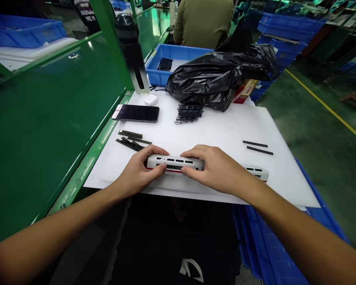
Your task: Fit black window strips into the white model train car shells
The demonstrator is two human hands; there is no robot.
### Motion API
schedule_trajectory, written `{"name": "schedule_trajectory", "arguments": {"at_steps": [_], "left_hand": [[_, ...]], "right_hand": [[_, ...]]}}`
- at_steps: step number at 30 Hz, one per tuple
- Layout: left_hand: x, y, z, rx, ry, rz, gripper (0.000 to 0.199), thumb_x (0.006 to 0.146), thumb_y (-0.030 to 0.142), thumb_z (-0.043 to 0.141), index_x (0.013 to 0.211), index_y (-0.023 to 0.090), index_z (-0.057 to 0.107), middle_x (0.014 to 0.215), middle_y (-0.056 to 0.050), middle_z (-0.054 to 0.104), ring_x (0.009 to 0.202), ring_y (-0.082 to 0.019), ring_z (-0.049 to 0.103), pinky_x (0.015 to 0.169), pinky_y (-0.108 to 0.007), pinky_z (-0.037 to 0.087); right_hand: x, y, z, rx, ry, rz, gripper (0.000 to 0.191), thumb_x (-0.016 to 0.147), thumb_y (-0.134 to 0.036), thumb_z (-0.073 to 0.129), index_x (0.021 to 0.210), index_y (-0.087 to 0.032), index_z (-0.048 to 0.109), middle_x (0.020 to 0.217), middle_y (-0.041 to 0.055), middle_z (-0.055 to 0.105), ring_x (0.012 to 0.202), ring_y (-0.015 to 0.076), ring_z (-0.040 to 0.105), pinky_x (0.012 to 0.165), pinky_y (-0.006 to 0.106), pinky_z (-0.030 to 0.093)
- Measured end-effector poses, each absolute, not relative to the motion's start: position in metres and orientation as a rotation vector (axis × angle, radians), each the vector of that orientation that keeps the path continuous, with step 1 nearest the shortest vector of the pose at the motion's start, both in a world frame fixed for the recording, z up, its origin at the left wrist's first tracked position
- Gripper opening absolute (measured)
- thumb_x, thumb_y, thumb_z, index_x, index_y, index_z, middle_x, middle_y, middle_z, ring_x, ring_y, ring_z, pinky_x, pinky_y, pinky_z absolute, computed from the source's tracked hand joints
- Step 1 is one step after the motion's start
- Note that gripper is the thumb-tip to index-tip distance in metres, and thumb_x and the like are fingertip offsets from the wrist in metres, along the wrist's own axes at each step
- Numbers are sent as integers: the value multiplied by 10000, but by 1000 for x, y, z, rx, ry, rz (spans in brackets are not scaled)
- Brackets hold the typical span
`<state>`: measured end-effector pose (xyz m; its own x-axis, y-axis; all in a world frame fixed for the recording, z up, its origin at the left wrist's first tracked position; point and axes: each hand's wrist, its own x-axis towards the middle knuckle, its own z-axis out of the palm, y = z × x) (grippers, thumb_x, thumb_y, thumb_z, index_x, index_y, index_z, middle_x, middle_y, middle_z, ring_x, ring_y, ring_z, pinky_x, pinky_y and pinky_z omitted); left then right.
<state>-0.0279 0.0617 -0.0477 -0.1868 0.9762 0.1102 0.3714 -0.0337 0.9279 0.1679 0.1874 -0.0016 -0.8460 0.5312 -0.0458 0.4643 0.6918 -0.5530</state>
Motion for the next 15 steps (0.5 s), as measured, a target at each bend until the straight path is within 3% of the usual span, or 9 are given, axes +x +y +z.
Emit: {"name": "schedule_trajectory", "arguments": {"at_steps": [7,11,15], "left_hand": [[-27,61,-50,1467,1635,1205,229,859,279,671,1067,200,617,998,3,659,862,-152,607,773,-252,465],[-24,63,-49,1398,1697,1241,224,829,309,716,1003,198,629,1009,-1,673,935,-175,638,833,-265,481],[-23,66,-48,1196,1672,1245,266,844,384,705,1018,200,622,942,-5,692,818,-189,702,746,-287,544]], "right_hand": [[166,191,2,-927,-2749,1020,230,843,-405,712,1057,-328,743,1070,-49,718,971,200,658,801,315,536],[173,180,-8,-752,-2704,735,323,893,-385,692,1197,-278,676,1137,0,692,1012,201,652,874,336,533],[188,173,-26,-400,-2587,371,379,909,-299,692,1252,-184,577,1224,106,629,1118,236,608,955,382,515]]}}
